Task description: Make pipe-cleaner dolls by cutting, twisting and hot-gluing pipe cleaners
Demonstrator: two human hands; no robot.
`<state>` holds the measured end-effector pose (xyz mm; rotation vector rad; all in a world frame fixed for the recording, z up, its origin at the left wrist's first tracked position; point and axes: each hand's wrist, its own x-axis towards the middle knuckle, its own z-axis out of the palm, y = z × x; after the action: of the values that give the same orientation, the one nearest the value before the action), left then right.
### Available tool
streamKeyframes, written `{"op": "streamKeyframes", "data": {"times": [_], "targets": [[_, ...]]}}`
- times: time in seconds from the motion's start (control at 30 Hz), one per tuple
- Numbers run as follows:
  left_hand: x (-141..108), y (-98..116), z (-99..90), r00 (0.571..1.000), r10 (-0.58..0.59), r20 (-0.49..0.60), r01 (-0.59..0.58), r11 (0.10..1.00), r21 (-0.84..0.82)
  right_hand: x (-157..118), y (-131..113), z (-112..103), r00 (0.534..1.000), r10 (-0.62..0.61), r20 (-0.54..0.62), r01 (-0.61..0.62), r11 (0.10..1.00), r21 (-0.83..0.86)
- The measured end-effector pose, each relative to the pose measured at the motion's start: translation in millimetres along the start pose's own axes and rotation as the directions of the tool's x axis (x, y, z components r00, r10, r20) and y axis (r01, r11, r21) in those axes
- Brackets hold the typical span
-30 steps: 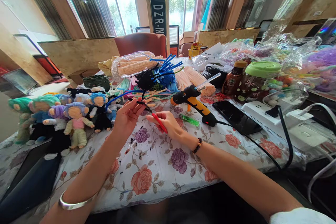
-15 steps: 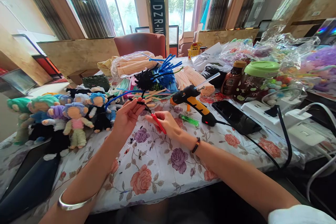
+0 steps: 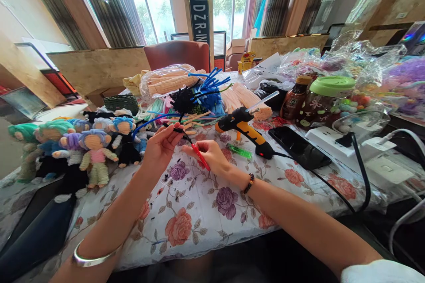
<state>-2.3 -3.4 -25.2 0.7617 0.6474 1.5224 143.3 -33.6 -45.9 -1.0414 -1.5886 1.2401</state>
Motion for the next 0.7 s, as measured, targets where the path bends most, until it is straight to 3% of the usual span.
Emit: {"op": "streamKeyframes", "data": {"times": [0.43, 0.57, 0.7], "targets": [[3.9, -2.2, -2.1, 1.0, 0.02, -0.016, -0.021, 0.999, -0.05, 1.4, 0.9, 3.6, 0.994, -0.104, -0.041, 0.104, 0.994, 0.013], [6.2, -3.7, -3.9, 0.997, 0.017, -0.082, -0.022, 0.998, -0.063, 2.1, 1.8, 4.3, 0.997, -0.07, -0.026, 0.071, 0.997, 0.007], [7.7, -5.4, -7.0, 0.998, 0.036, -0.057, -0.039, 0.998, -0.053, 3.5, 6.2, 4.6, 1.0, -0.019, -0.001, 0.019, 1.0, -0.009]]}}
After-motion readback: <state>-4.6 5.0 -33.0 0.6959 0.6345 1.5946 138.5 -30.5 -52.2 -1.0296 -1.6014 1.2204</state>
